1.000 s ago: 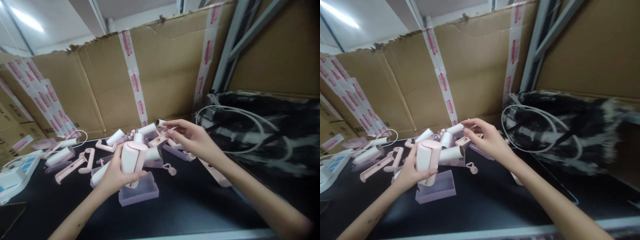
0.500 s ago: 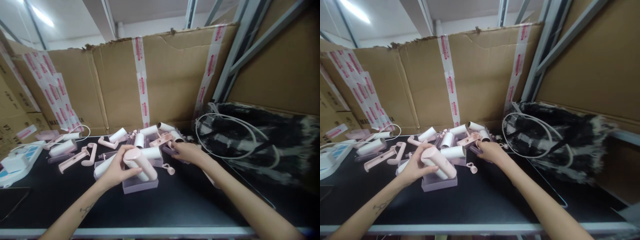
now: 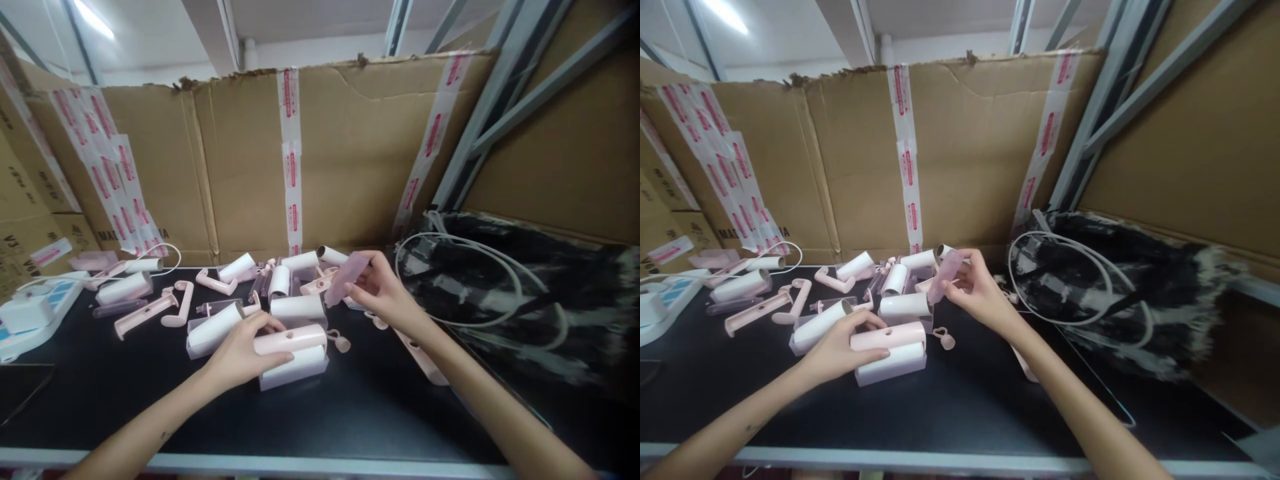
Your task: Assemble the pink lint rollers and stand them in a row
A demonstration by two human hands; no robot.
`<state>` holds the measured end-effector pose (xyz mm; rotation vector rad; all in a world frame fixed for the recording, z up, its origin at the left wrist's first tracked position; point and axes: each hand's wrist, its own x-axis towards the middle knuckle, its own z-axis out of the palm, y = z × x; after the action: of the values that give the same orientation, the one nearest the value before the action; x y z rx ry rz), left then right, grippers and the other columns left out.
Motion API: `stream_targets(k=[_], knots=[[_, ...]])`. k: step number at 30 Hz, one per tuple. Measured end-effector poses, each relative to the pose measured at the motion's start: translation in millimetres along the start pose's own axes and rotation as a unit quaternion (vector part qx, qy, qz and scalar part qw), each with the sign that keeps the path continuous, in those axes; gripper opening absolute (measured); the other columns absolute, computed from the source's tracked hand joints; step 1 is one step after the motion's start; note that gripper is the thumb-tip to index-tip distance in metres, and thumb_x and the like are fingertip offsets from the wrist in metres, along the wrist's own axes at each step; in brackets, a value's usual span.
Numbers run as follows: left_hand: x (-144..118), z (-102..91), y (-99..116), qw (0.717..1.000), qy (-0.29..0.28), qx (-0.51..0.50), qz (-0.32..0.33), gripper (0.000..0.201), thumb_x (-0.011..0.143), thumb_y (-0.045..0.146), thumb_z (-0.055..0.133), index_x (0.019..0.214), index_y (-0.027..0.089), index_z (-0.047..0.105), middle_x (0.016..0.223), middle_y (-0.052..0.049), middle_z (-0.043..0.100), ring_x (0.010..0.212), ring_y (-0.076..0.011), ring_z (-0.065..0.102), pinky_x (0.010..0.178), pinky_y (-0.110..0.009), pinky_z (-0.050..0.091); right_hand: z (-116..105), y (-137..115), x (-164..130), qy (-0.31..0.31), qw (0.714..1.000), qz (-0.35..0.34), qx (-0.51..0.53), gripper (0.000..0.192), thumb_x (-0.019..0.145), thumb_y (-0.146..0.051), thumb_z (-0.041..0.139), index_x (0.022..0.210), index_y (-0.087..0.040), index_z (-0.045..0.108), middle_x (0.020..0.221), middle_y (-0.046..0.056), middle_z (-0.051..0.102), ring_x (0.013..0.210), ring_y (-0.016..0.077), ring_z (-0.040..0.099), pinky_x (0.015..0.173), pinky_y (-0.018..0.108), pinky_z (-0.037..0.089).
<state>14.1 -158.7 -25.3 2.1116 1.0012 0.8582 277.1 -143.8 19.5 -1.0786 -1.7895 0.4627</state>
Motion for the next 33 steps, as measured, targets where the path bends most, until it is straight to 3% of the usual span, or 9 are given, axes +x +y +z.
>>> stream_targets(k=[2,5,8,14,17,21,30,33], knots=[[-0.6,6.6,-0.8,1.0,0.011,-0.004,0.009,0.029,0.069,0.034,0.069,0.092,0.02,0.06,0.097,-0.004,0.061,0.095,-0.0209,0.056,0.087,-0.032,0.041,16.6,-7.4,-5.9,-0.005,0.995,-0.018,0.102,0.04,0.077,-0.04,0.06,0.107,-0.026,0.039,0.099,0.004,0.059,0.087,0.0189,0.062,0.074,0.032,0.051],[-2.3,15.7,-2.2,0.999,-0.003,-0.017,0.028,0.028,0.071,0.033,0.067,0.095,0.02,0.058,0.1,-0.004,0.058,0.099,-0.0205,0.055,0.091,-0.032,0.039,37.2,-15.6,-14.6,-0.041,0.989,-0.036,0.134,0.033,0.077,-0.038,0.061,0.103,-0.025,0.045,0.099,0.004,0.055,0.09,0.0187,0.06,0.078,0.032,0.051],[-3.5,20.5,-4.4,0.999,-0.016,-0.03,0.025,0.029,0.071,0.033,0.067,0.094,0.019,0.055,0.099,-0.004,0.055,0.097,-0.0199,0.054,0.089,-0.032,0.04,45.5,-16.9,-19.8,-0.084,0.989,-0.059,0.104,0.03,0.079,-0.034,0.06,0.104,-0.024,0.046,0.099,0.004,0.053,0.09,0.0186,0.058,0.079,0.032,0.051],[-3.8,21.3,-8.6,0.998,-0.022,-0.041,0.035,0.026,0.073,0.031,0.064,0.092,0.019,0.053,0.098,-0.003,0.053,0.095,-0.0189,0.051,0.089,-0.032,0.039,38.8,-23.6,-21.1,-0.118,0.991,-0.058,-0.016,0.034,0.079,-0.033,0.059,0.109,-0.024,0.045,0.106,0.005,0.055,0.091,0.0204,0.059,0.074,0.031,0.051],[-4.1,22.9,-9.9,0.998,-0.018,-0.042,0.039,0.026,0.074,0.03,0.063,0.095,0.018,0.052,0.099,-0.004,0.052,0.096,-0.0193,0.052,0.09,-0.032,0.039,37.0,-32.3,-21.9,-0.133,0.989,-0.045,-0.046,0.032,0.079,-0.037,0.06,0.105,-0.024,0.046,0.098,0.003,0.057,0.081,0.018,0.061,0.066,0.029,0.051],[-4.5,25.5,-12.2,0.998,-0.017,-0.044,0.038,0.027,0.075,0.031,0.063,0.096,0.018,0.052,0.099,-0.005,0.052,0.097,-0.0201,0.052,0.091,-0.034,0.04,39.6,-35.7,-22.8,-0.124,0.989,-0.036,-0.069,0.026,0.081,-0.039,0.058,0.095,-0.022,0.044,0.08,0.0,0.056,0.065,0.0143,0.058,0.057,0.026,0.049],[-6.2,27.8,-9.5,0.998,-0.007,-0.045,0.034,0.026,0.075,0.029,0.063,0.095,0.018,0.05,0.096,-0.005,0.051,0.093,-0.019,0.053,0.089,-0.034,0.042,51.7,-44.9,-24.3,-0.11,0.982,-0.033,-0.151,0.032,0.076,-0.043,0.06,0.086,-0.022,0.04,0.061,-0.003,0.055,0.051,0.0147,0.055,0.046,0.025,0.039],[-8.3,25.5,-5.0,0.999,-0.014,-0.032,0.035,0.027,0.075,0.031,0.062,0.096,0.018,0.05,0.097,-0.005,0.053,0.094,-0.0198,0.054,0.089,-0.035,0.042,56.3,-44.9,-25.8,-0.103,0.986,-0.017,-0.133,0.033,0.075,-0.046,0.06,0.083,-0.022,0.038,0.058,-0.004,0.054,0.049,0.0143,0.054,0.044,0.024,0.036]])
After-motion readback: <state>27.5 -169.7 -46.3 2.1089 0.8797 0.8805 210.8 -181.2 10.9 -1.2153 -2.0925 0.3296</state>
